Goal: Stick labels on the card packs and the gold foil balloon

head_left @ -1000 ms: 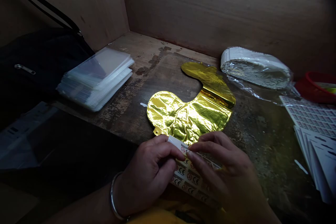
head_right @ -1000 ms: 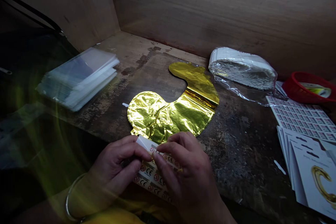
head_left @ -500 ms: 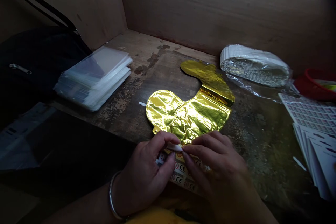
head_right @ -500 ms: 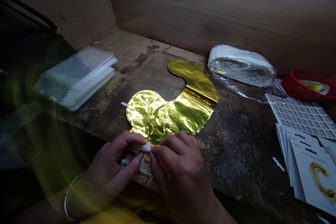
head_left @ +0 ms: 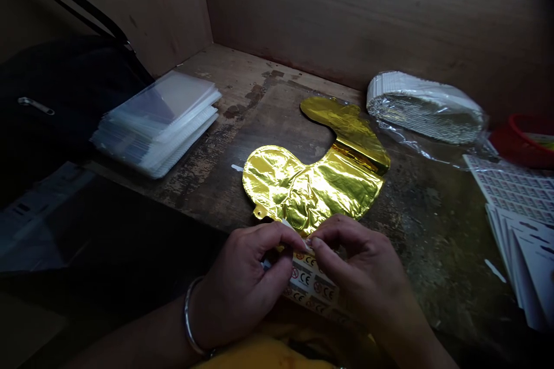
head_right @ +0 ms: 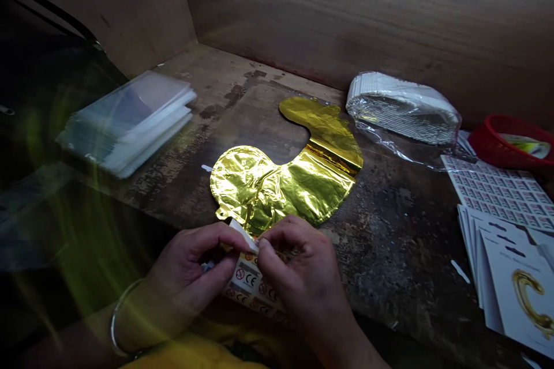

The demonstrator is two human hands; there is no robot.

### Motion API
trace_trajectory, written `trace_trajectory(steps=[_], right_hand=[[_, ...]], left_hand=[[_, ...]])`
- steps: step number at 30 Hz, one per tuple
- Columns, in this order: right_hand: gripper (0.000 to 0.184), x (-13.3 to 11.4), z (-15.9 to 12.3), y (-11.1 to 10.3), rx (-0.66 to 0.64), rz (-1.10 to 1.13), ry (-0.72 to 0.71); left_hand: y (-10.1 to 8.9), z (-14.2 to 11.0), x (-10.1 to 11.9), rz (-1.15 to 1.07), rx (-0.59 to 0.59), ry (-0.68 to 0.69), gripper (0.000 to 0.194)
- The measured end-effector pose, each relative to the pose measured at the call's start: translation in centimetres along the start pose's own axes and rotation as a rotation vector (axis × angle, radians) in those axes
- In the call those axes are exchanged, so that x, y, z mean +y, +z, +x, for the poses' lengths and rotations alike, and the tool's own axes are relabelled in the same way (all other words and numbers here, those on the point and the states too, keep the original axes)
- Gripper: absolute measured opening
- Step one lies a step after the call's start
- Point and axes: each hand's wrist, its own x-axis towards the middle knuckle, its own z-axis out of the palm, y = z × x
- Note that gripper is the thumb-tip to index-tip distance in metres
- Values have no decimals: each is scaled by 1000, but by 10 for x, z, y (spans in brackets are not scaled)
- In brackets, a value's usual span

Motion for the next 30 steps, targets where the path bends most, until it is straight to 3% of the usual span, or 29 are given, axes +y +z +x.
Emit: trace_trajectory(steps=[4,8,10,12,13,16,18,24,27,30], right_hand=[[18,1,4,-1,2,111,109],[19,0,2,-2,61,95,57],[14,-1,-1,-3,171,-41,-88],[6,0,-4,-5,339,-288,-343],[13,2,-6,-6,392,-418,-498],[36,11,-9,-8,316,-683,-864],[38,16,-10,-7,206,-742,-930],[28,8,-10,-5,178,-606,-856],[17,-1,-9,-14,218,-363,-533],[13,-7,-4,-26,54,-153,-143]], left_hand=[[-1,3,0,10,-10,19,28],[-2,6,-1,7,-43,-22,36],[-2,6,-1,-7,-46,-69,38],[-1,7,0,-38,-38,-118,39],[-1,7,1,-65,-34,-139,38],[-2,7,4,-181,-51,-182,29],[-3,7,6,-255,-70,-177,25],[-3,11,6,-271,-46,-159,20],[-2,10,2,-245,8,-157,16],[-1,6,-5,-182,23,-88,15]])
